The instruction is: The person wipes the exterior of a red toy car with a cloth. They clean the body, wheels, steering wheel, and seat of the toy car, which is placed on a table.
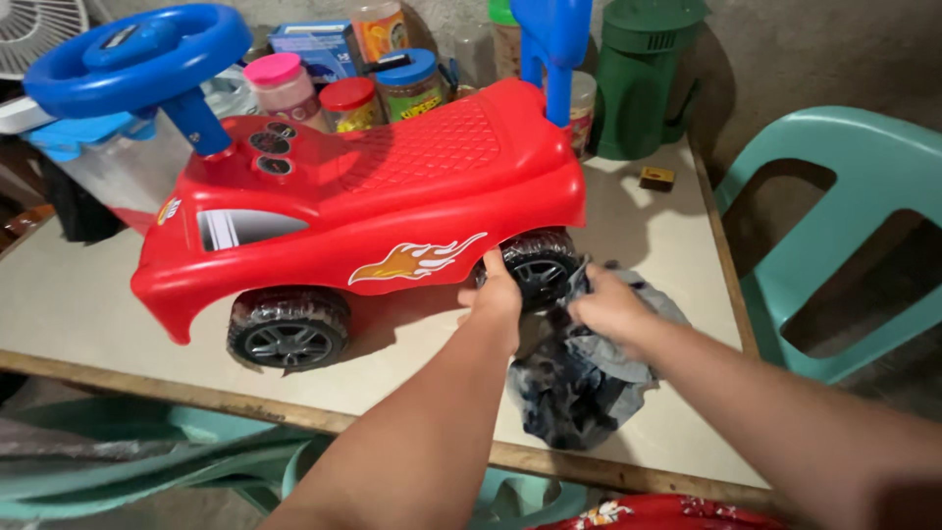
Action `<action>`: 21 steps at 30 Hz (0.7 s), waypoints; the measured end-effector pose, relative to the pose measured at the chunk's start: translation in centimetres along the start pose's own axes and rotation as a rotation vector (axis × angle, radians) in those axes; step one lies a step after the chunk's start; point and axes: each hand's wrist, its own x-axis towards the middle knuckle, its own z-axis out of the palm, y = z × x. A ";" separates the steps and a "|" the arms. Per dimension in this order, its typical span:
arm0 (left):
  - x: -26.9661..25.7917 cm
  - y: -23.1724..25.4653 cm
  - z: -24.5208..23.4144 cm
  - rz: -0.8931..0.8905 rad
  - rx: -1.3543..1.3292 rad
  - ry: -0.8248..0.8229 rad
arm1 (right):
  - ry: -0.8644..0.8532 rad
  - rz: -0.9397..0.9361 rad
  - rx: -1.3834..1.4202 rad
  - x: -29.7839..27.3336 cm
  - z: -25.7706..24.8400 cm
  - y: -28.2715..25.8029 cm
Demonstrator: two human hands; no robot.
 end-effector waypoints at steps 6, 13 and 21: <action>0.4 1.1 0.6 0.082 -0.195 0.094 | 0.124 -0.494 -0.011 1.4 0.8 -1.3; -1.0 1.7 -0.6 0.075 -0.255 -0.038 | 0.032 -0.072 -0.022 -1.2 0.7 -0.8; -0.1 1.7 -1.0 0.029 -0.314 0.011 | 0.289 -0.859 -0.250 -0.4 0.8 -0.9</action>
